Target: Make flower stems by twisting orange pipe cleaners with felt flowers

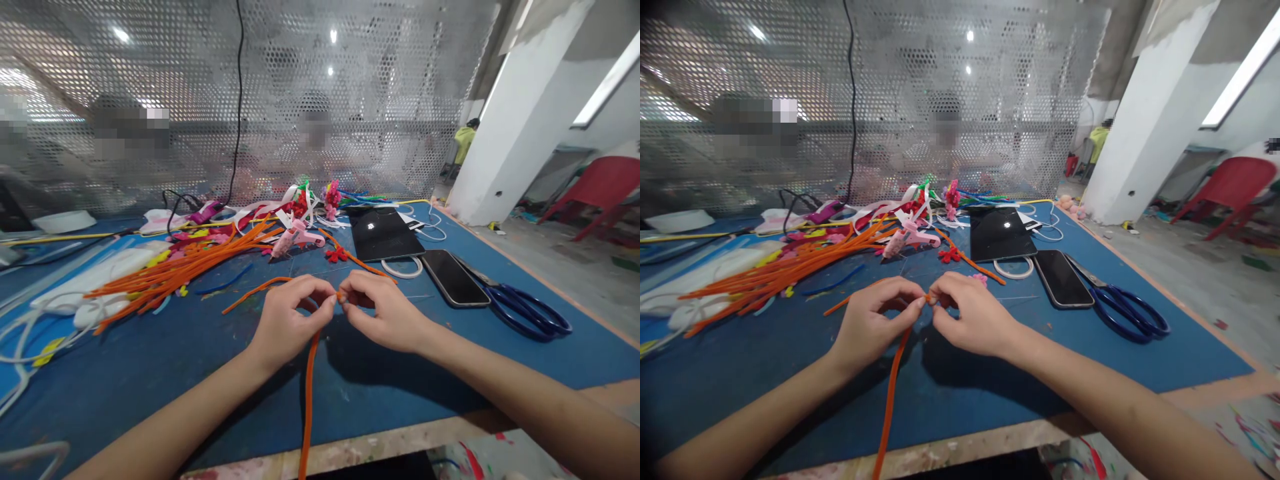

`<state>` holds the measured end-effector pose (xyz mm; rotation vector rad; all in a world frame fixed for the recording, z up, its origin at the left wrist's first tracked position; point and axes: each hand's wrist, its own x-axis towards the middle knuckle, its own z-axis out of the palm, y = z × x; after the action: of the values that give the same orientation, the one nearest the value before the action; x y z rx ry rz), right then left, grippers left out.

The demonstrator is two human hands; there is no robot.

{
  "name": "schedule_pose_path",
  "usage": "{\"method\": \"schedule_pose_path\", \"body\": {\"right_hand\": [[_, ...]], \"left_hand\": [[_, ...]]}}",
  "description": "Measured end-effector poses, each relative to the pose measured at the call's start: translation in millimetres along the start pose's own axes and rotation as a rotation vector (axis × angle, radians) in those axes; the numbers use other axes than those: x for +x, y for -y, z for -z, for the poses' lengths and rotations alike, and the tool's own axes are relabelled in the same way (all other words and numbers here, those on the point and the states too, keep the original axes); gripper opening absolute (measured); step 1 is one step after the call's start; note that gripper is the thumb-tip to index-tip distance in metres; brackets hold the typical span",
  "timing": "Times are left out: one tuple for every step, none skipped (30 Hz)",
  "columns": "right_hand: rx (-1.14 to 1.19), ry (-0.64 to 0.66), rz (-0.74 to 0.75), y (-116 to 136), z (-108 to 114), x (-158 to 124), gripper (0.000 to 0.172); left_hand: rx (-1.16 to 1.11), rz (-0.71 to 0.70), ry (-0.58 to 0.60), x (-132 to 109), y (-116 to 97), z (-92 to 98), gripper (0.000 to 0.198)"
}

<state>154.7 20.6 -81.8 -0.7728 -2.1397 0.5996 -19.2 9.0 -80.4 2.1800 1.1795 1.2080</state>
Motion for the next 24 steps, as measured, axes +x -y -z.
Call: {"method": "schedule_pose_path", "body": {"right_hand": [[0.001, -0.016, 0.007, 1, 0, 0, 0.013], [-0.004, -0.028, 0.013, 1, 0, -1, 0.012], [-0.017, -0.038, 0.019, 1, 0, -1, 0.011], [-0.037, -0.046, 0.028, 1, 0, -1, 0.01], [-0.064, -0.055, 0.04, 0, 0, -1, 0.009], [-0.098, -0.066, 0.053, -2, 0, -1, 0.008], [-0.137, -0.082, 0.072, -4, 0, -1, 0.008], [-0.181, -0.106, 0.095, -6, -1, -1, 0.01], [-0.235, -0.134, 0.133, -9, -1, -1, 0.014], [-0.304, -0.167, 0.184, -12, -1, -1, 0.019], [-0.389, -0.205, 0.251, -14, -2, -1, 0.023], [-0.488, -0.24, 0.336, -16, -2, -2, 0.026], [-0.593, -0.266, 0.438, -17, -2, -2, 0.027], [-0.69, -0.282, 0.547, -18, -3, -2, 0.027], [-0.766, -0.284, 0.656, -18, -5, -3, 0.025], [-0.815, -0.269, 0.753, -18, -7, -3, 0.024], [-0.835, -0.24, 0.833, -18, -10, -4, 0.021], [-0.831, -0.208, 0.883, -17, -14, -4, 0.016], [-0.816, -0.177, 0.904, -16, -17, -4, 0.012], [-0.794, -0.148, 0.904, -15, -20, -4, 0.01], [-0.765, -0.123, 0.89, -15, -23, -5, 0.009], [-0.723, -0.109, 0.863, -14, -24, -5, 0.009], [-0.66, -0.11, 0.826, -14, -25, -6, 0.01], [-0.569, -0.119, 0.784, -14, -24, -7, 0.01]], "left_hand": [[0.016, -0.019, -0.019, 0, -1, 0.4, 0.007], [0.04, -0.038, -0.035, 0, -2, 1.0, 0.009], [0.07, -0.058, -0.044, 0, -3, 1.7, 0.01], [0.105, -0.078, -0.044, 0, -5, 2.5, 0.011], [0.142, -0.092, -0.037, 0, -6, 3.3, 0.011], [0.178, -0.095, -0.022, 1, -7, 4.2, 0.011], [0.2, -0.077, -0.002, 2, -8, 5.1, 0.011], [0.197, -0.033, 0.018, 3, -8, 5.8, 0.012], [0.165, 0.036, 0.042, 5, -8, 6.5, 0.012], [0.103, 0.127, 0.069, 7, -8, 7.0, 0.013], [0.019, 0.23, 0.094, 9, -7, 7.4, 0.014], [-0.079, 0.336, 0.113, 10, -7, 7.7, 0.016], [-0.178, 0.435, 0.125, 12, -6, 7.7, 0.017], [-0.267, 0.521, 0.132, 13, -5, 7.6, 0.019], [-0.343, 0.592, 0.133, 13, -4, 7.3, 0.02], [-0.406, 0.646, 0.134, 13, -4, 6.8, 0.02], [-0.454, 0.684, 0.137, 13, -3, 6.0, 0.02], [-0.489, 0.709, 0.14, 12, -3, 5.2, 0.019], [-0.514, 0.722, 0.142, 11, -3, 4.2, 0.019], [-0.535, 0.726, 0.142, 10, -3, 3.3, 0.018], [-0.554, 0.724, 0.145, 10, -3, 2.5, 0.019], [-0.575, 0.719, 0.149, 9, -3, 1.9, 0.019], [-0.606, 0.715, 0.15, 9, -2, 1.6, 0.02], [-0.652, 0.714, 0.151, 8, -1, 1.4, 0.021]]}}
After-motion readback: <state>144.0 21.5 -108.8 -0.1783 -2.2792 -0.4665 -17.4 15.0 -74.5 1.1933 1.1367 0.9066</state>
